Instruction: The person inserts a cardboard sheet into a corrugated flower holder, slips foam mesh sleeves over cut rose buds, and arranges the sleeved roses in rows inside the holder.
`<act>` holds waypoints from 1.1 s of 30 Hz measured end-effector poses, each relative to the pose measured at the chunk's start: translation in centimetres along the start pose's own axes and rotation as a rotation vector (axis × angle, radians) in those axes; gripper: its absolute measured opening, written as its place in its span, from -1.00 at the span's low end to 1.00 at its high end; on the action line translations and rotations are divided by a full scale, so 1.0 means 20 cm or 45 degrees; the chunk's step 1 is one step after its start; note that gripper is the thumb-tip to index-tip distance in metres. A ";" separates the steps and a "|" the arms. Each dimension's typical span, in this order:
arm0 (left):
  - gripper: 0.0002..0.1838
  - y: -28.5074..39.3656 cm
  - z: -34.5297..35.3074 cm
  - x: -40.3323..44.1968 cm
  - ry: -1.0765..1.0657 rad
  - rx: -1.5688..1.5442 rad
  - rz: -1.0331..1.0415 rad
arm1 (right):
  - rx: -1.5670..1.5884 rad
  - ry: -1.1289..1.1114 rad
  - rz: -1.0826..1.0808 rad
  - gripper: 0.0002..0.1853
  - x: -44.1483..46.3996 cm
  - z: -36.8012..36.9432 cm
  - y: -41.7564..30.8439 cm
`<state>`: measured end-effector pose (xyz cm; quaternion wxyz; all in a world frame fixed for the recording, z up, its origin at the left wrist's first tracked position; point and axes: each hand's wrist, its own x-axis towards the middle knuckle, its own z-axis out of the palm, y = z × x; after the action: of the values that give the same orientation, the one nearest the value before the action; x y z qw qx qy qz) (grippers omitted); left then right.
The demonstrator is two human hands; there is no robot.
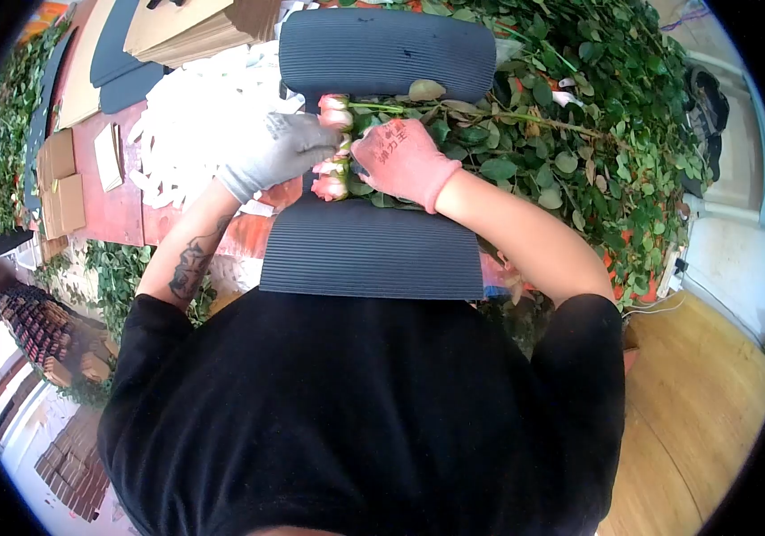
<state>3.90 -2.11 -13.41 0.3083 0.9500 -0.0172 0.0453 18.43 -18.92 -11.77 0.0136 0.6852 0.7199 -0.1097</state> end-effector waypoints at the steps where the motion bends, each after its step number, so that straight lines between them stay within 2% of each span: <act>1: -0.73 -0.01 0.01 0.01 -0.018 -0.036 -0.023 | -0.003 -0.077 -0.002 -0.71 0.02 0.00 0.00; 3: -0.74 -0.04 0.05 0.00 -0.050 -0.051 -0.054 | -0.053 -0.315 -0.013 -0.71 0.04 -0.02 -0.02; 7: -0.74 -0.02 0.04 0.01 -0.097 0.005 -0.055 | -0.003 -0.136 -0.082 -0.70 0.03 0.06 0.02; 10: -0.75 -0.02 0.03 0.00 -0.031 -0.070 -0.052 | -0.055 0.011 -0.079 -0.71 0.01 0.03 0.01; 13: -0.77 0.01 -0.01 -0.01 -0.009 0.060 0.017 | 0.008 -0.116 -0.081 -0.70 0.00 -0.12 -0.06; 14: -0.77 0.08 -0.05 -0.02 -0.076 0.016 -0.009 | 0.036 -0.306 -0.084 -0.71 0.00 -0.18 -0.08; 17: -0.77 0.09 0.00 -0.04 -0.175 -0.024 -0.036 | 0.094 -0.197 -0.188 -0.77 -0.02 -0.08 -0.07; 19: -0.77 0.07 0.05 -0.03 -0.198 -0.028 -0.101 | 0.090 -0.302 -0.156 -0.72 0.01 -0.07 -0.05; 20: -0.77 0.06 0.04 -0.03 -0.180 -0.019 -0.104 | 0.074 -0.297 -0.167 -0.72 0.01 -0.10 -0.04; 22: -0.77 0.10 -0.02 -0.06 -0.152 0.029 -0.135 | 0.381 0.027 -0.233 -0.74 -0.04 -0.23 -0.03; 24: -0.77 0.09 -0.12 -0.10 -0.102 0.017 -0.122 | 0.687 0.461 0.106 -0.71 -0.11 -0.48 0.02; 26: -0.75 0.05 -0.21 -0.20 0.216 -0.294 -0.356 | 0.540 0.935 0.514 -0.68 -0.17 -0.52 0.25; 28: -0.75 -0.08 -0.20 -0.28 0.438 -0.498 -0.576 | 0.233 0.766 0.760 -0.58 -0.15 -0.53 0.55; 30: -0.69 -0.07 -0.28 -0.24 0.438 -0.398 -0.619 | 0.681 0.554 0.876 -0.50 -0.07 -0.47 0.75; 31: -0.63 -0.05 -0.30 -0.19 0.431 -0.415 -0.621 | 1.337 0.299 0.882 -0.54 -0.02 -0.39 0.88; 32: -0.55 -0.02 -0.33 -0.15 0.430 -0.431 -0.622 | 1.816 0.328 0.644 -0.59 0.00 -0.36 0.92; 33: -0.36 0.01 -0.36 -0.12 0.399 -0.470 -0.590 | 1.929 0.601 0.613 -0.62 0.04 -0.29 0.97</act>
<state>1.05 1.99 -7.71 0.4761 0.8384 0.2390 0.1157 38.41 -16.49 -9.02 -0.5799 0.6492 0.2687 -0.4123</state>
